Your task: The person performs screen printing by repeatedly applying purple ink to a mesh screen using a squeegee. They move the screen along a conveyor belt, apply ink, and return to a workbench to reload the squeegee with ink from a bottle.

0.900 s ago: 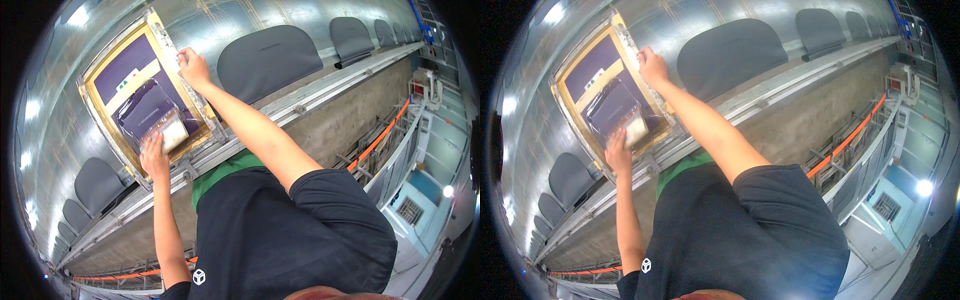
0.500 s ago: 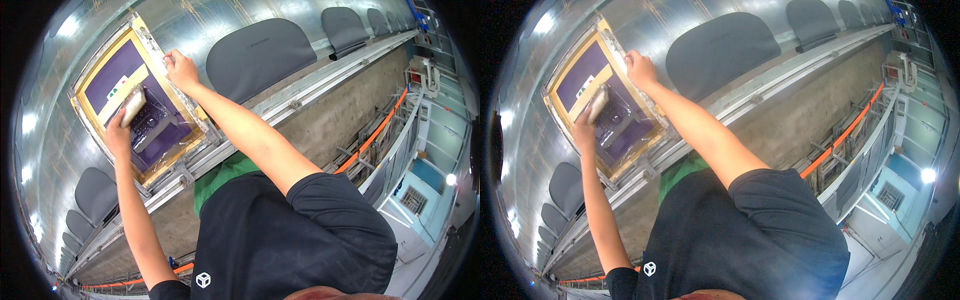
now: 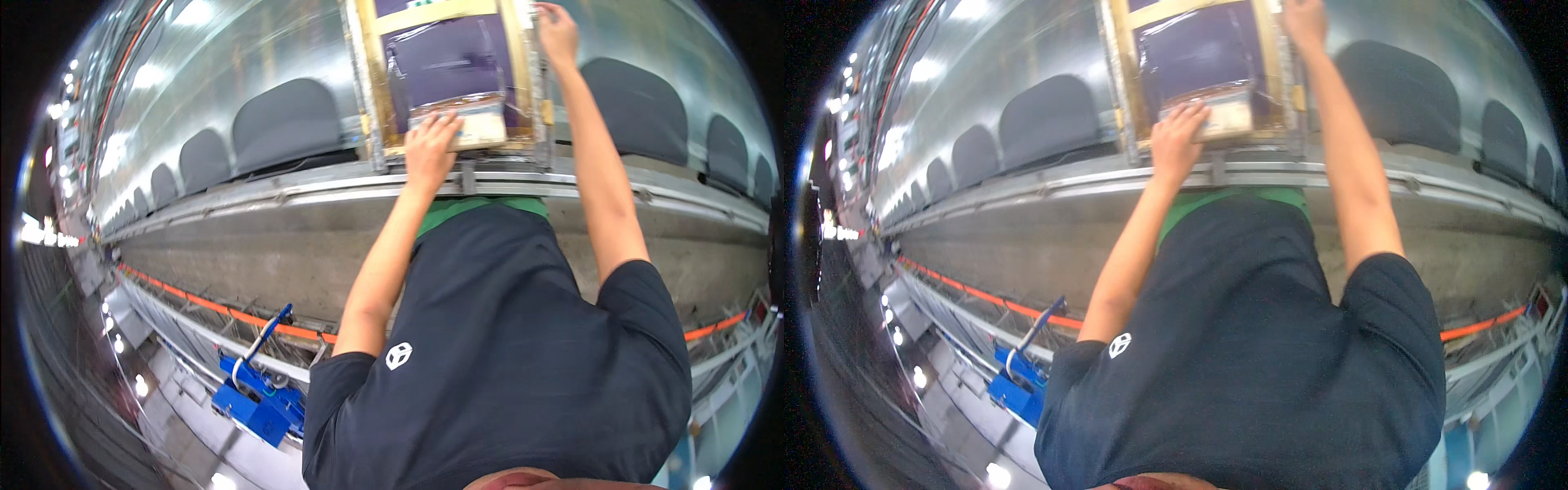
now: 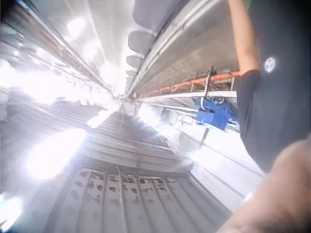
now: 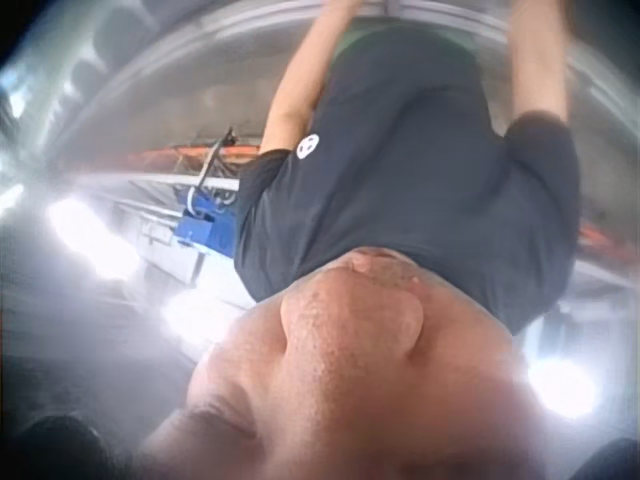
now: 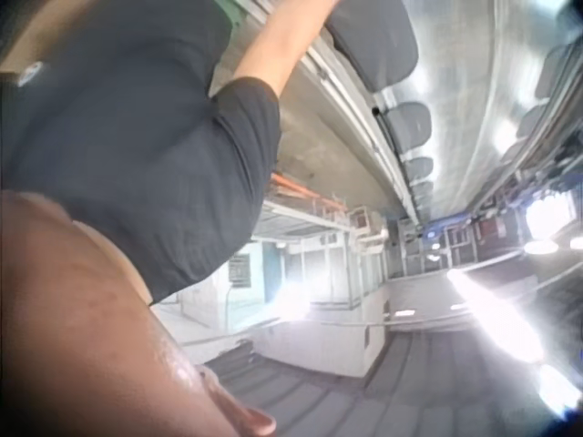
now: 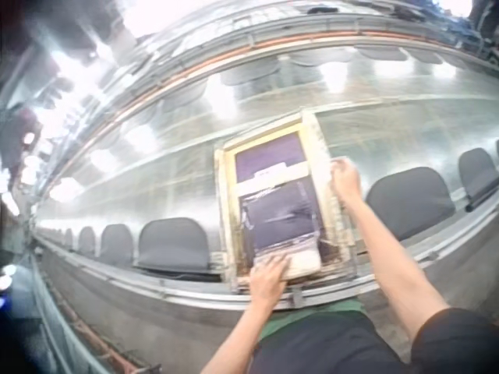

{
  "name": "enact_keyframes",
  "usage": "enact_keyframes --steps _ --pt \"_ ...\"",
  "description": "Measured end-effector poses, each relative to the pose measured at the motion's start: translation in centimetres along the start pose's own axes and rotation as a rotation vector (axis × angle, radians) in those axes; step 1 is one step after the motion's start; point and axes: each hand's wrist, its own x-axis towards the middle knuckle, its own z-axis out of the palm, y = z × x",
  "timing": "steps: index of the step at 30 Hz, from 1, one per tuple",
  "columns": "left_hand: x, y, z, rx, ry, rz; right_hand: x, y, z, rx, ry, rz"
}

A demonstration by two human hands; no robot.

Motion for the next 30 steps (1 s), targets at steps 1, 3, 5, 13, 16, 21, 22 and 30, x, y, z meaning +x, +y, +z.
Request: enact_keyframes --steps 1,3,5,13,16,21,22,30 --pt "0.0 -0.3 -1.3 -0.023 0.001 -0.011 -0.7 -1.9 0.3 0.114 -0.019 -0.014" --pt "-0.9 -3.3 -4.0 -0.048 0.01 -0.033 -2.5 -3.9 3.7 0.249 -0.028 -0.096" --pt "-2.1 -7.7 -6.5 -0.042 0.031 -0.052 -4.4 -5.6 8.7 0.301 -0.007 -0.241" --pt "-7.9 -27.8 -13.1 0.068 -0.089 -0.089 -13.1 -7.2 28.7 0.073 0.029 -0.197" --pt "-8.3 -31.8 -15.5 0.048 -0.125 -0.053 -15.0 -7.4 33.1 0.178 0.055 -0.191" --pt "-10.0 -36.0 -17.4 0.094 -0.224 -0.048 -17.1 -8.2 37.5 0.091 0.029 -0.102" --pt "-9.9 -36.7 -17.2 0.123 -0.217 -0.04 -17.0 -9.2 37.3 0.115 0.008 -0.061" --pt "-6.5 -36.7 -18.8 0.072 -0.371 0.004 -18.0 -6.7 39.1 0.059 0.042 0.079"
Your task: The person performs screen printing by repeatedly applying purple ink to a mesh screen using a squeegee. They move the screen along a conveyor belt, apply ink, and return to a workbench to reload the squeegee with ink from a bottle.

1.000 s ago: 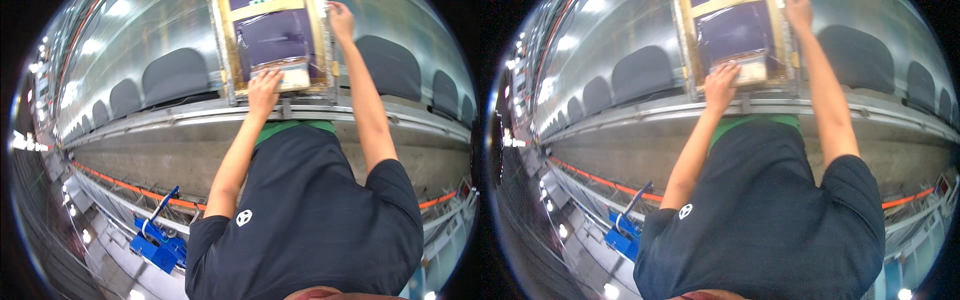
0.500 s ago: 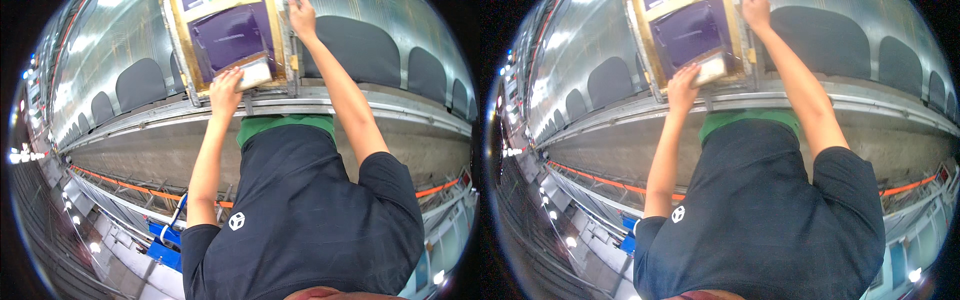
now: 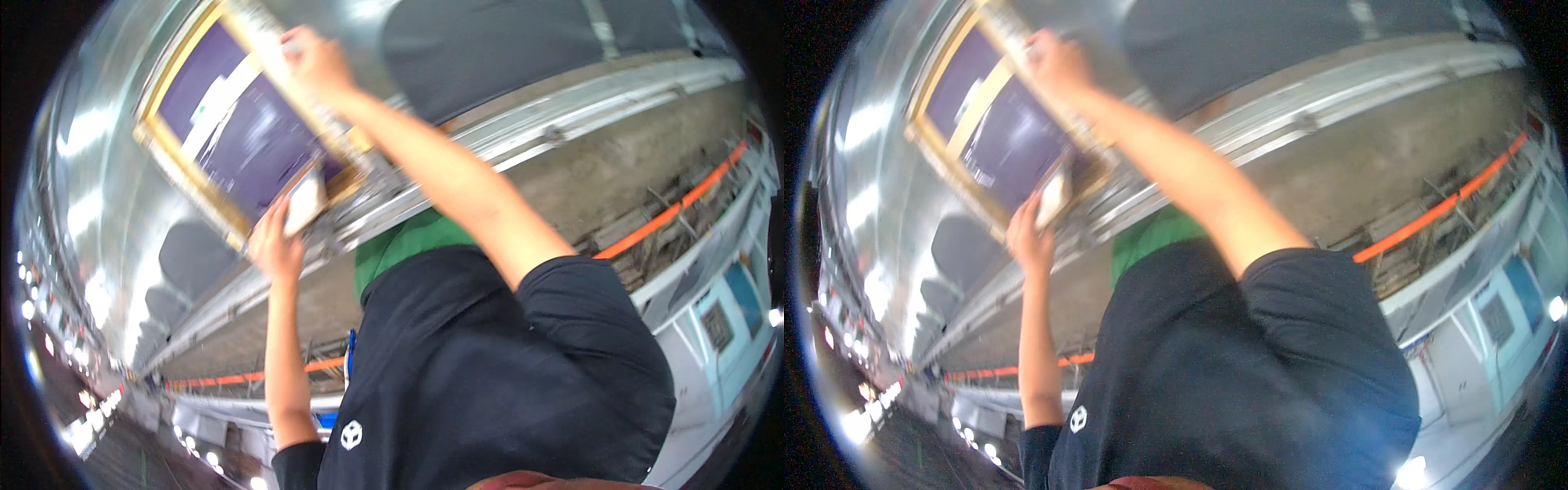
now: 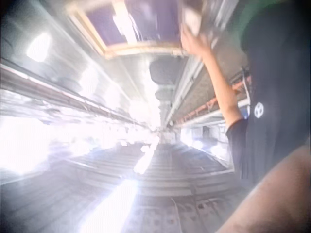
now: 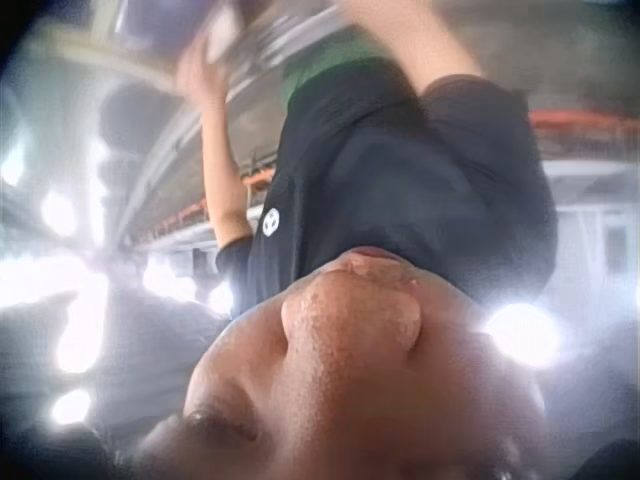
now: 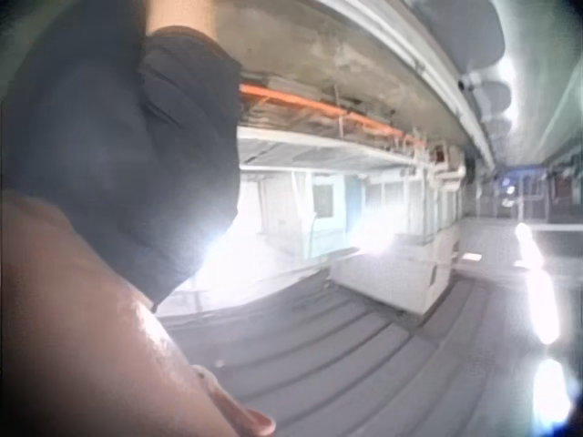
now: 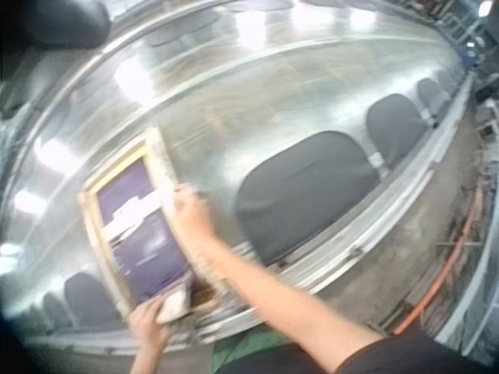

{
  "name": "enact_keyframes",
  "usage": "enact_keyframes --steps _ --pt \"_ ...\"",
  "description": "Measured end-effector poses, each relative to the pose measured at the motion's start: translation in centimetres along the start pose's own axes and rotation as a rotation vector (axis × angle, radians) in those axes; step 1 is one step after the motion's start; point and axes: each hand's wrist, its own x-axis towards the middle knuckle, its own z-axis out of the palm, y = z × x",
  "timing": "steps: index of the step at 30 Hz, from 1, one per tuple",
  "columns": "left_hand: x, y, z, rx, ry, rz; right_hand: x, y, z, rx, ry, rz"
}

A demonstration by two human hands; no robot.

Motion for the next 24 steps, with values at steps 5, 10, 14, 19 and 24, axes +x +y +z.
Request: enact_keyframes --steps 5,10,14,19,24 --pt "1.3 -0.7 0.2 0.063 -0.003 0.022 -0.3 -1.2 -0.4 0.355 -0.064 0.172" --pt "3.7 0.6 -0.3 0.139 -0.075 0.093 0.1 -1.1 -2.1 0.654 -0.196 0.256" --pt "3.8 1.0 -0.7 0.141 -0.138 0.016 -0.3 -1.0 -1.9 0.672 -0.219 0.26" --pt "4.8 0.6 -1.5 0.131 -0.23 0.009 0.0 -1.0 -1.9 0.691 -0.222 0.277" --pt "5.6 1.2 -1.9 0.135 -0.253 -0.003 0.2 -1.3 -2.6 0.74 -0.21 0.284"
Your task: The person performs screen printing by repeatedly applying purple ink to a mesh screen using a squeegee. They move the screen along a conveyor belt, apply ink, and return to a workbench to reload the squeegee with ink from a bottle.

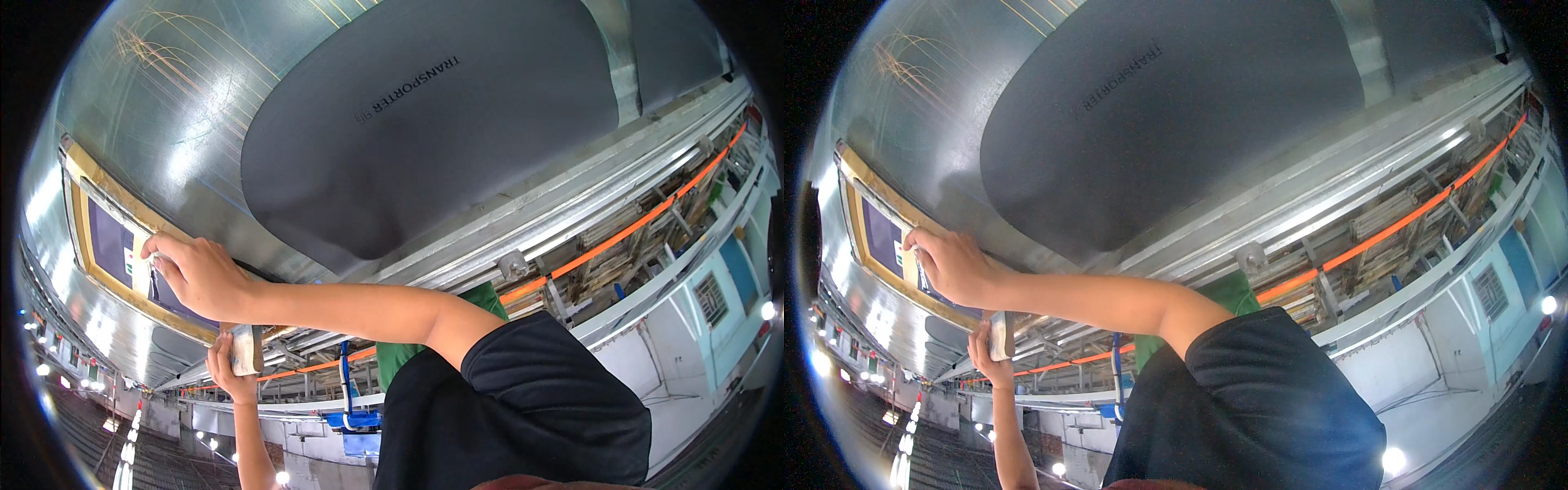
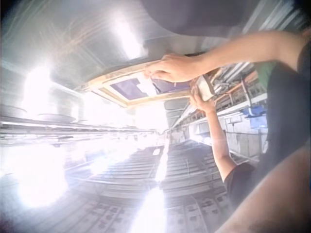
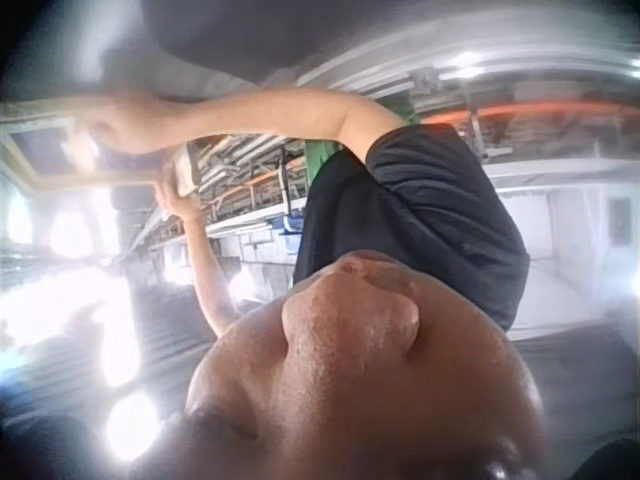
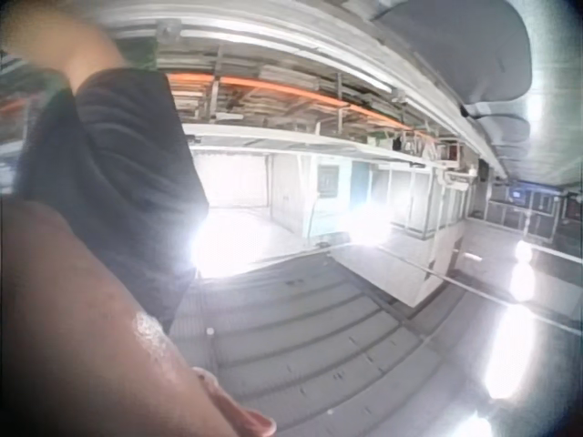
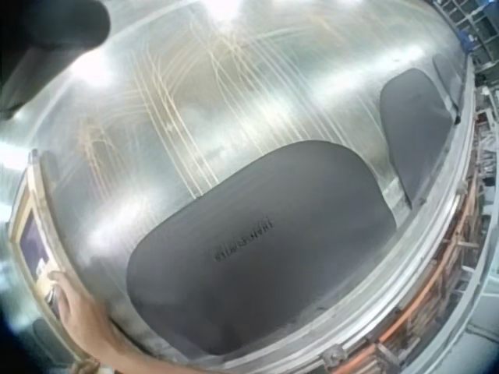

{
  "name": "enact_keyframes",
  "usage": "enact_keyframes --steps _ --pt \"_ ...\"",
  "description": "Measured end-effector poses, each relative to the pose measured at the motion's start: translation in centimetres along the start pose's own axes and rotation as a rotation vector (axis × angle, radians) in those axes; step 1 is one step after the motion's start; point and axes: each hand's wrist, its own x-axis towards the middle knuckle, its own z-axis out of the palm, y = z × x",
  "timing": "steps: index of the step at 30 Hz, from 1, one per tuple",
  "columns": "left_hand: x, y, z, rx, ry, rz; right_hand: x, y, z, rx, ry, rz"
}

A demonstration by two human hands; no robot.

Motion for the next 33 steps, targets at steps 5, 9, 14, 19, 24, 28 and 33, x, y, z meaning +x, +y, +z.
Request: enact_keyframes --steps 5,9,14,19,24,28,33 --pt "-0.2 -0.8 0.1 0.029 -0.016 0.01 0.0 0.4 0.4 0.025 0.022 0.032" --pt "0.1 -0.8 0.1 0.002 -0.009 0.048 0.2 0.1 0.0 0.034 -0.001 0.063" --pt "-0.2 -0.9 0.2 0.011 -0.007 0.031 0.1 0.0 -0.1 0.025 -0.018 0.104" --pt "-0.1 -0.4 0.0 -0.021 -0.013 0.007 0.0 0.0 0.1 0.015 -0.001 0.075" --pt "0.1 -0.4 -0.1 -0.035 0.01 0.038 0.2 0.4 0.9 0.055 0.105 0.001" --pt "0.1 -0.6 0.1 -0.009 0.017 0.051 0.0 -0.2 0.4 0.044 0.084 0.028" --pt "0.1 -0.6 0.0 -0.012 0.009 0.046 0.1 -0.4 0.0 -0.031 0.01 0.06"
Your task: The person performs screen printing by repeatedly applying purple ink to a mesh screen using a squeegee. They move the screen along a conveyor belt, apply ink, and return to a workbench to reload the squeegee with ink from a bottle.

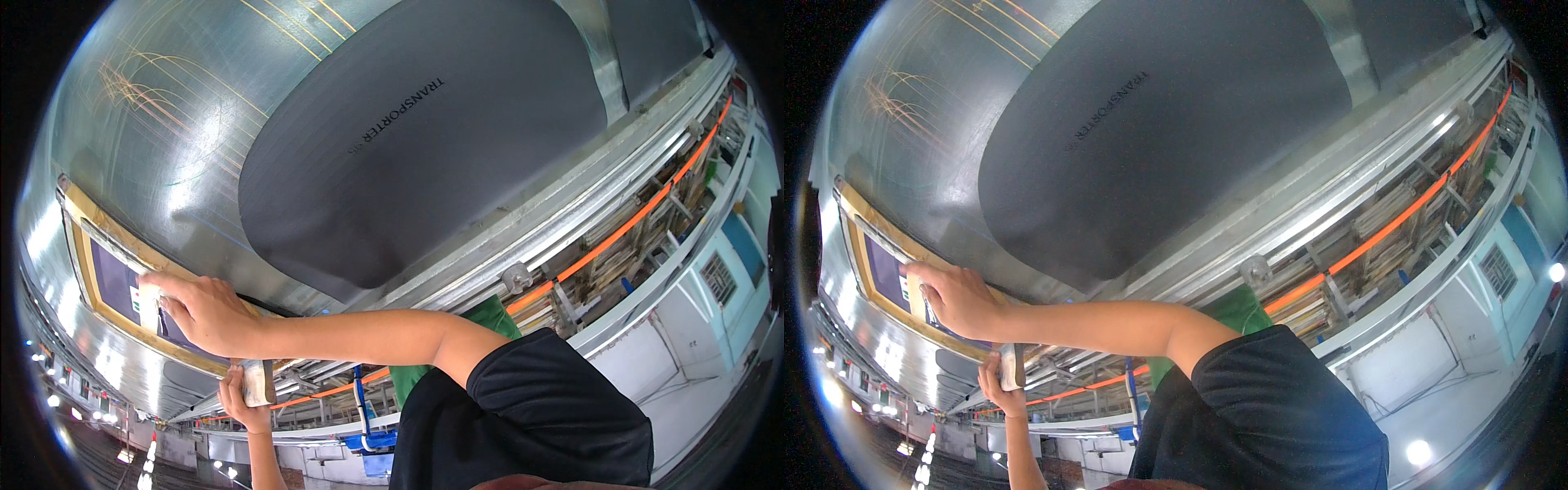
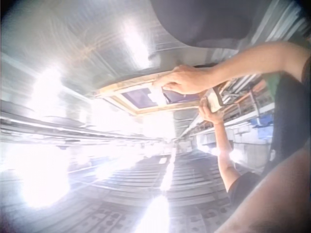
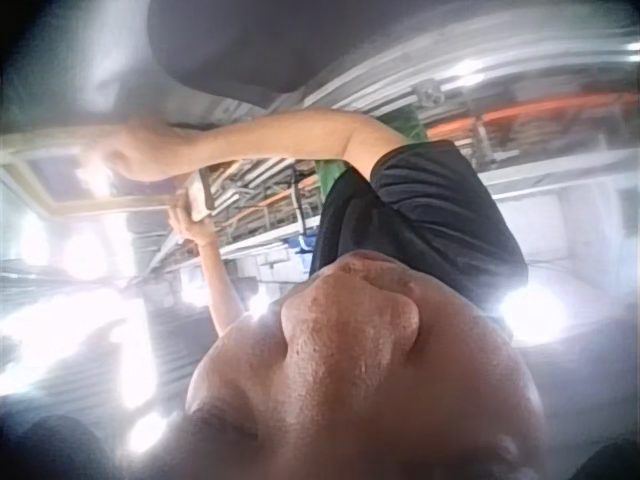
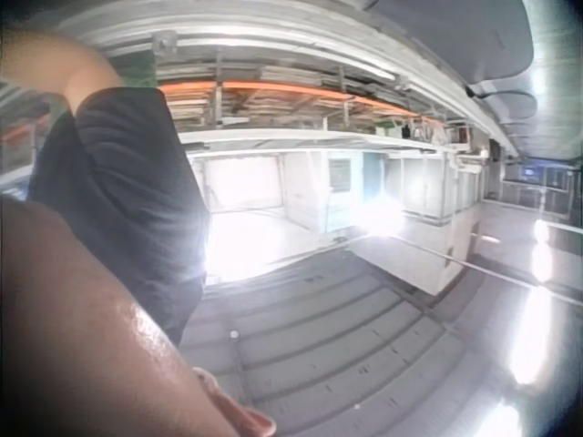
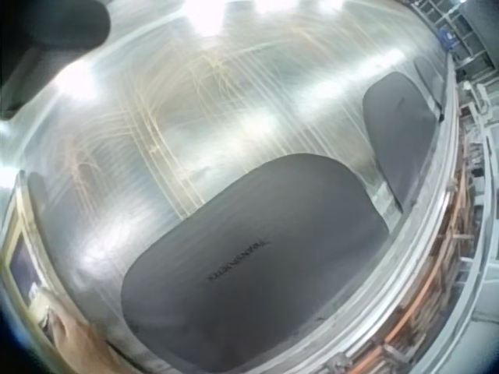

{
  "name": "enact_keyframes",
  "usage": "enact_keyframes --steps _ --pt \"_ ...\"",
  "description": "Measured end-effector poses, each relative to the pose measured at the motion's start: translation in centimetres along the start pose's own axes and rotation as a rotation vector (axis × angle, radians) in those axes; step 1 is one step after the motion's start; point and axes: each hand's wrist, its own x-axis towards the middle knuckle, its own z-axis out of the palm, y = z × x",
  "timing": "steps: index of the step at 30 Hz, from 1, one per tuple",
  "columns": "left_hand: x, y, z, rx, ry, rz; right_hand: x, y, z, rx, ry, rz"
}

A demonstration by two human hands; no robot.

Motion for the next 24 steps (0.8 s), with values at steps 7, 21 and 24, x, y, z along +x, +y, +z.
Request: enact_keyframes --steps 7,21,24 --pt "-0.3 -0.4 0.3 0.004 0.011 0.007 0.0 0.9 0.6 0.026 0.032 -0.046" --pt "-0.1 -0.1 0.3 -0.008 0.009 0.047 -0.3 1.2 1.2 -0.01 0.014 0.05" --pt "-0.3 -0.1 0.5 -0.007 0.019 0.047 -0.1 1.4 1.2 0.018 0.014 0.05"
